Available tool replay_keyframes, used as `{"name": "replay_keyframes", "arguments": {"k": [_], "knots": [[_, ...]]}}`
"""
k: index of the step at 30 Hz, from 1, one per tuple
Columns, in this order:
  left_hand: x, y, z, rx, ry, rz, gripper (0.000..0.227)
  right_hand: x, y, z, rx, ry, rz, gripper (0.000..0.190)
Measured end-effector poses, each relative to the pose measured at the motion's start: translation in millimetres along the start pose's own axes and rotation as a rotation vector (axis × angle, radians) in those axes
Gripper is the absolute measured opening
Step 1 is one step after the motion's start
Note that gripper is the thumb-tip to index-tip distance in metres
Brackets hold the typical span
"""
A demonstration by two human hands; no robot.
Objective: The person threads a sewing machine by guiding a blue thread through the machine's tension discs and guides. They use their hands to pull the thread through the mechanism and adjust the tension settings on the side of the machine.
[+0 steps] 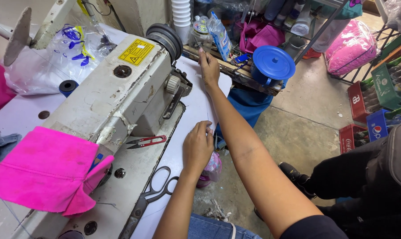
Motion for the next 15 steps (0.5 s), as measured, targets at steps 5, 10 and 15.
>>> {"name": "replay_keyframes", "arguments": {"k": [5,10,15], "knots": [[0,-2,0,-0.002,0.011,-0.022,0.025,4,2,-2,0.012,-0.005,-0.013,0.058],[-4,2,-1,-0.041,-0.003,-0.08,0.026,8,1,-24,0.178,-0.135,0.049,0.049],[2,-4,9,-0.148,-0.113,-0.152,0.034,-16,5,32,0.328,-0.345,0.22,0.031]]}}
Point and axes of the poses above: each hand's wrist, its own x-axis towards the middle knuckle, its own y-axis out of the palm, z = x × y, the point moved 7 cm from there along x, towards the middle knuckle, and after that the axes turned 11 degrees about x, right-handed, at the moved point
